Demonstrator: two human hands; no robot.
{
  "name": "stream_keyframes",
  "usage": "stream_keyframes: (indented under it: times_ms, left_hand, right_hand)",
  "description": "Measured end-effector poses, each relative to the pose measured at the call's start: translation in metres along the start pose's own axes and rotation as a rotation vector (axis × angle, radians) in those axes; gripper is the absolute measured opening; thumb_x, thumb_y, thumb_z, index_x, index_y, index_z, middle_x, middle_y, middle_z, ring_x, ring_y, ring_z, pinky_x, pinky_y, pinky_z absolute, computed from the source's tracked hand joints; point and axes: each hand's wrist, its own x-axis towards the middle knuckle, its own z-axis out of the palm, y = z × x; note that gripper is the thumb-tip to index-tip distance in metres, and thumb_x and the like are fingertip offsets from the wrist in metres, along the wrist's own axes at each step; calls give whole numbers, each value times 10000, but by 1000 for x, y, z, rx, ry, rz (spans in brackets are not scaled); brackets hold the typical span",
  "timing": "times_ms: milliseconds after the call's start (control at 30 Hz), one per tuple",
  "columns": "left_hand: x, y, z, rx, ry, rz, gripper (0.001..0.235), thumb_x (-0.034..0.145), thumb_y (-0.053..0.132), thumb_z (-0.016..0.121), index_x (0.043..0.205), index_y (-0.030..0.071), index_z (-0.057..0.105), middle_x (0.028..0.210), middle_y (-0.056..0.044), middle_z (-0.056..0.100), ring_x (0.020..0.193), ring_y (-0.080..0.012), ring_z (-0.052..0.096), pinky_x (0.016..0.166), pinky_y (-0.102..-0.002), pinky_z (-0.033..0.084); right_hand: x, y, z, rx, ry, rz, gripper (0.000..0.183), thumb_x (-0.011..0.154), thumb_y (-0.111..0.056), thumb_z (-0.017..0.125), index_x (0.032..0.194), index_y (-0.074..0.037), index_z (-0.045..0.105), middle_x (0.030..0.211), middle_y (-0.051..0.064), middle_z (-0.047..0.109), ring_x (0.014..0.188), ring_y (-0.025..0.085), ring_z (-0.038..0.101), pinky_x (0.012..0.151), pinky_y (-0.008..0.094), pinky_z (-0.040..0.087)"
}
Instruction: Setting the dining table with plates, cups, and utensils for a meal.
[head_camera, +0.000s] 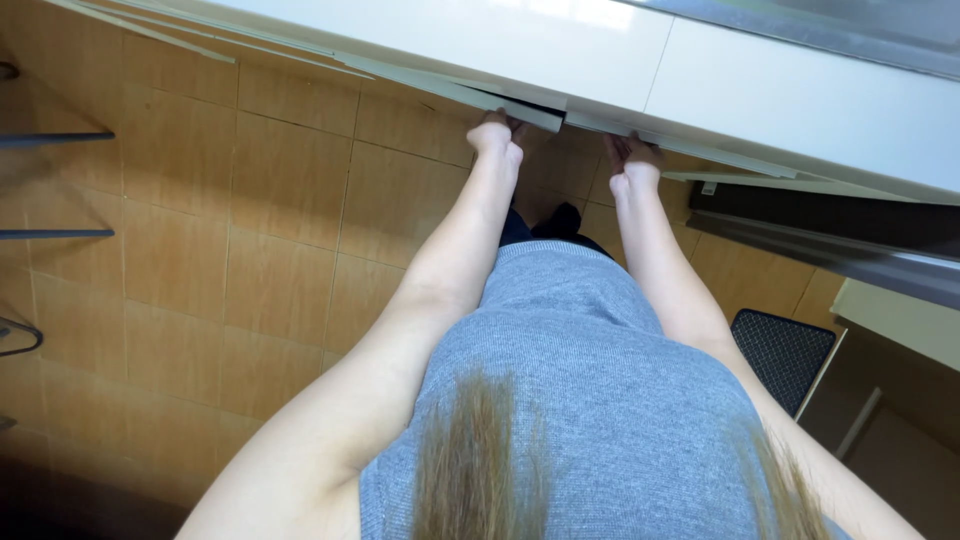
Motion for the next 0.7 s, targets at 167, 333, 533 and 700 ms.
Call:
stream_keyframes:
  times_ms: [167,333,533,700]
  left_hand:
    - [23,-6,16,-49,-5,-32,299,1033,70,436,1311,13,532,1087,-125,662,849,-288,697,670,-461,631]
    - [16,-1,18,-23,-47,-9,263,1023,42,464,1269,32,555,1100,-150,677,866,-278,690,689,-440,636]
    - [30,16,-21,327,-302,5,227,1060,116,476,1254,59,577,1084,-151,698,832,-255,668,662,-406,593]
    - [-9,64,-35,856,-510,-45,369,1046,156,476,1396,100,576,1199,-94,704,951,-231,712,707,-382,615]
  right_hand:
    - [-12,-7,5,-36,-30,-17,270,1001,25,489,1265,-23,517,1119,192,672,999,362,724,853,488,620]
    - [-5,-7,4,-42,-28,-22,248,1027,-10,515,1272,23,531,1133,210,667,1003,359,723,868,481,624]
    - [-48,-30,3,-353,-120,7,257,1047,-131,545,1257,17,549,1103,188,722,922,306,731,778,446,642]
    - [-62,-51,-52,-838,-146,-29,315,1071,-265,486,1261,-28,566,1124,132,732,985,245,736,731,363,603]
